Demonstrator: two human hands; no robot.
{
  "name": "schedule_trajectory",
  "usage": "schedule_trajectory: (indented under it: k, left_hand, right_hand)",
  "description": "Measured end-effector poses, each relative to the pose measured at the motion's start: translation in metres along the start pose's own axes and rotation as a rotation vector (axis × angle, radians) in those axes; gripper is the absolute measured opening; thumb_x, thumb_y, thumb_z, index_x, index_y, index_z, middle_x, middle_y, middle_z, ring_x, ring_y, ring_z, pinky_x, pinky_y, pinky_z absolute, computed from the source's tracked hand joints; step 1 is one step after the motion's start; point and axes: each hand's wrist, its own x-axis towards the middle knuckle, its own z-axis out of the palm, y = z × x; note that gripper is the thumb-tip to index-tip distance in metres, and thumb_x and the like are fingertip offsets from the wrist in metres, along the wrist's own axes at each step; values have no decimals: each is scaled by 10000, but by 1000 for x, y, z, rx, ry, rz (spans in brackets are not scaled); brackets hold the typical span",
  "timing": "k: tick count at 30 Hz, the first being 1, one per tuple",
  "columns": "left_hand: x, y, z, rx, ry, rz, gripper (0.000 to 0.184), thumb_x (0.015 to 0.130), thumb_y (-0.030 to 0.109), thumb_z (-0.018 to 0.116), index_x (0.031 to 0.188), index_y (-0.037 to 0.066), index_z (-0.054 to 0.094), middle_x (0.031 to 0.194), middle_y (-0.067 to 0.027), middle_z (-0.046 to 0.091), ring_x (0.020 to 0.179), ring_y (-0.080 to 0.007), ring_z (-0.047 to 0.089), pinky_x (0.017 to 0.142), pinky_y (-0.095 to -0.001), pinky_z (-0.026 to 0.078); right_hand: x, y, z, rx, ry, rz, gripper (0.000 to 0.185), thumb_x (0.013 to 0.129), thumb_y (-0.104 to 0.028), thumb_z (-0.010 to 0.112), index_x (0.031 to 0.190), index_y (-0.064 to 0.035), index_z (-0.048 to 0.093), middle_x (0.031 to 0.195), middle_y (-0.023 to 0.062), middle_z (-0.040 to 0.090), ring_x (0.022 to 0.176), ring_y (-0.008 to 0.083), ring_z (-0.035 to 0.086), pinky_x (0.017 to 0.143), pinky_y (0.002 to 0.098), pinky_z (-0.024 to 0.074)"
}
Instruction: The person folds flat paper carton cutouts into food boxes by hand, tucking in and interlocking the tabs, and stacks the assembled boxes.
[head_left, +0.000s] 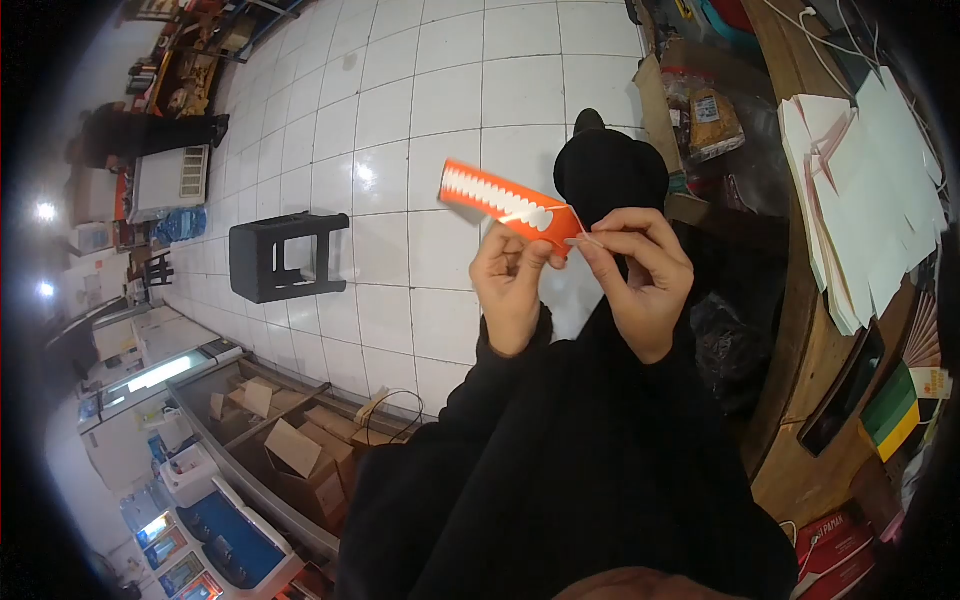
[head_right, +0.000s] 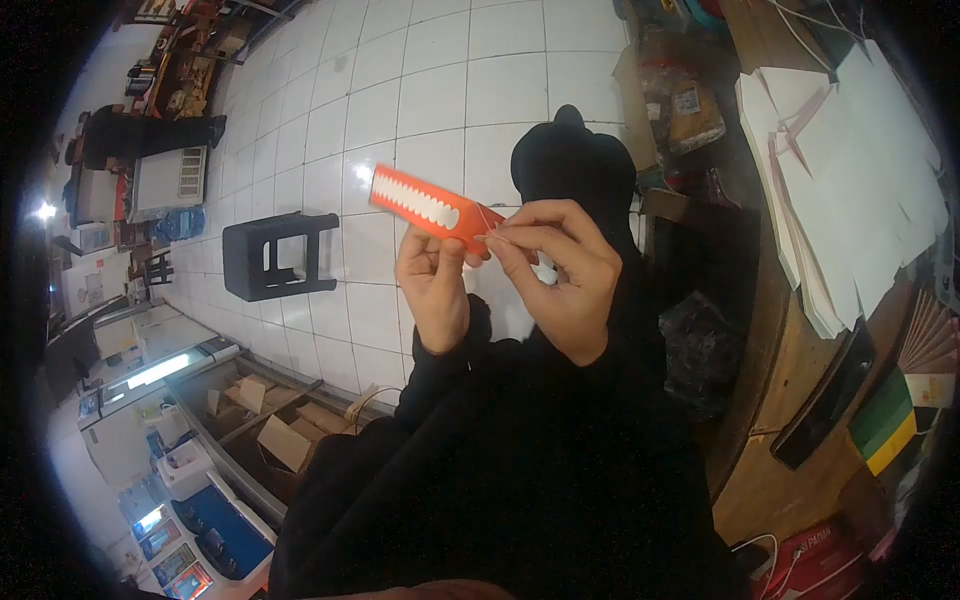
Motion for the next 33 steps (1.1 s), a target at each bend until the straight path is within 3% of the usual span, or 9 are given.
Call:
schedule_trajectory:
  k: [3,6,8,9,14,22,25,29,33]
  left_hand:
    - [4,0,-7,66,39,20,285,827,215,602,976,-9,508,842,-74,569,662,-122,530,614,-250,447]
    - [5,1,-11,126,9,50,141,820,110,595,862,-17,550,933,-84,473,749,-139,531,628,-245,451]
    - [1,-6,-17,629,30,321,115,807,92,605,803,-15,564,960,-70,431,786,-153,522,632,-259,461]
    - [-1,-6,-16,630,32,318,115,807,92,605,803,-15,564,960,-70,431,786,-153,522,632,-259,461]
    - [-1,-2,-5,66,108,89,71,731,-41,645,745,-34,576,933,-64,449,812,-137,542,657,-246,478]
    - [-16,-15,-11,125,213,121,93,699,-66,669,741,-55,587,946,-67,482,729,-135,580,651,-225,481]
    - [-16,-15,-7,88,216,134,80,737,-37,649,786,-55,588,935,-79,501,727,-135,584,648,-221,481]
    - [-21,-12,-6,-131,219,-10,157,787,30,623,907,-49,561,998,-122,523,721,-132,581,626,-227,481]
    - [-5,6,-14,-181,240,-24,133,791,4,599,899,-14,525,959,-123,570,773,-156,596,656,-259,512]
  right_hand:
    - [-2,1,2,-12,-16,-5,124,667,79,666,779,34,638,807,78,572,638,90,533,503,188,389]
    - [-5,5,6,-5,-2,17,127,663,79,665,777,32,637,800,76,570,631,93,534,497,188,384]
    - [-7,6,9,16,13,46,130,659,79,666,775,31,636,795,76,569,625,95,536,490,187,380]
    - [-8,6,9,-37,4,11,127,658,79,666,772,33,634,797,78,567,624,98,542,490,191,391]
    - [-3,1,7,-189,-54,-101,120,668,76,657,775,32,625,808,83,563,621,118,560,512,222,448]
    - [3,2,7,-287,-258,-164,154,649,83,663,786,25,621,839,63,574,652,127,587,551,242,487]
    - [2,7,5,-137,-193,65,169,634,72,680,788,17,636,868,63,582,670,132,592,565,232,484]
    - [-7,15,26,-124,-31,-121,194,629,74,681,801,-12,656,903,104,573,662,139,580,546,196,459]
    - [-6,-1,22,-579,-234,-298,271,570,-40,740,831,-50,667,1117,138,489,961,243,485,792,343,407]
